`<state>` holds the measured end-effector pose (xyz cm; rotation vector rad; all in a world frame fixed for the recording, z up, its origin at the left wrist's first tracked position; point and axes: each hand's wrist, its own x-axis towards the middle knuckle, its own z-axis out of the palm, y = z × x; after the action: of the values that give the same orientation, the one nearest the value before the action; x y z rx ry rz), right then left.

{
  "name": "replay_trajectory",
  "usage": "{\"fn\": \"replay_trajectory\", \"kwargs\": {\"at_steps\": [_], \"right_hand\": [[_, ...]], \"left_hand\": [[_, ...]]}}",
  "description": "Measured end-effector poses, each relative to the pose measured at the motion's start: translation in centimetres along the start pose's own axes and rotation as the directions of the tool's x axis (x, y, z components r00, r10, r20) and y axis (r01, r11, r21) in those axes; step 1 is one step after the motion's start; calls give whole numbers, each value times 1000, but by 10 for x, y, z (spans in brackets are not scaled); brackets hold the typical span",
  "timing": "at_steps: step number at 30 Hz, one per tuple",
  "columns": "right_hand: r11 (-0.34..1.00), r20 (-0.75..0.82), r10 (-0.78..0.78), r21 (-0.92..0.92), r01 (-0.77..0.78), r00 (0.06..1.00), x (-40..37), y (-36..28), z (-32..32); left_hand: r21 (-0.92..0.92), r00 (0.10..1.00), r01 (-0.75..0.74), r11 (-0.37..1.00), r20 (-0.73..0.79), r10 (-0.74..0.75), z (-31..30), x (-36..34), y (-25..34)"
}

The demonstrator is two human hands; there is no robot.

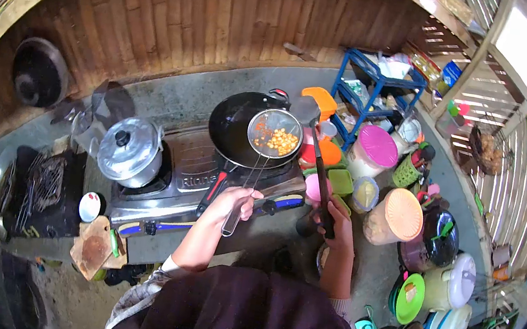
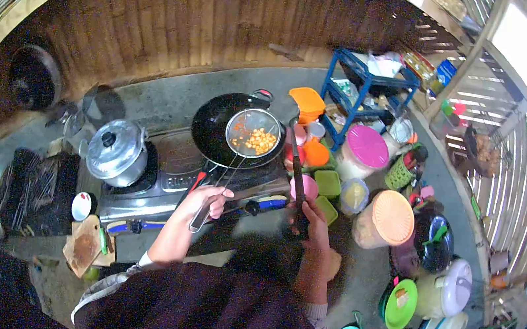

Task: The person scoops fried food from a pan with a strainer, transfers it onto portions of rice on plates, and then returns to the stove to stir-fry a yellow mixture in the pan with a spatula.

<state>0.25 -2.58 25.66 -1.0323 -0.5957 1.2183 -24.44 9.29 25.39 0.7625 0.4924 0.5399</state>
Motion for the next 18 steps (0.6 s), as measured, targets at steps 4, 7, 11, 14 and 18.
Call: {"fn": "replay_trajectory", "kwargs": {"at_steps": [4,7,11,14,18], "right_hand": [[993,-169,-12,117,32,986,-34,-1,-10],[972,-220,-148,145,183,964,-63,7,-24],[949,-464,-185,145,280,866,-122,21,-45],[947,-569,-272,-15,321,776,-183,13,-38],[915,-665,-357,-106,390,656,-273,17,-21]], "left_hand": [[20,987,29,999,154,-32,20,10,1],[86,962,106,991,244,-124,36,23,-11],[197,873,224,954,394,-286,68,31,-29],[313,778,284,906,477,-408,94,29,-49],[485,535,297,823,630,-564,130,8,-72]]}}
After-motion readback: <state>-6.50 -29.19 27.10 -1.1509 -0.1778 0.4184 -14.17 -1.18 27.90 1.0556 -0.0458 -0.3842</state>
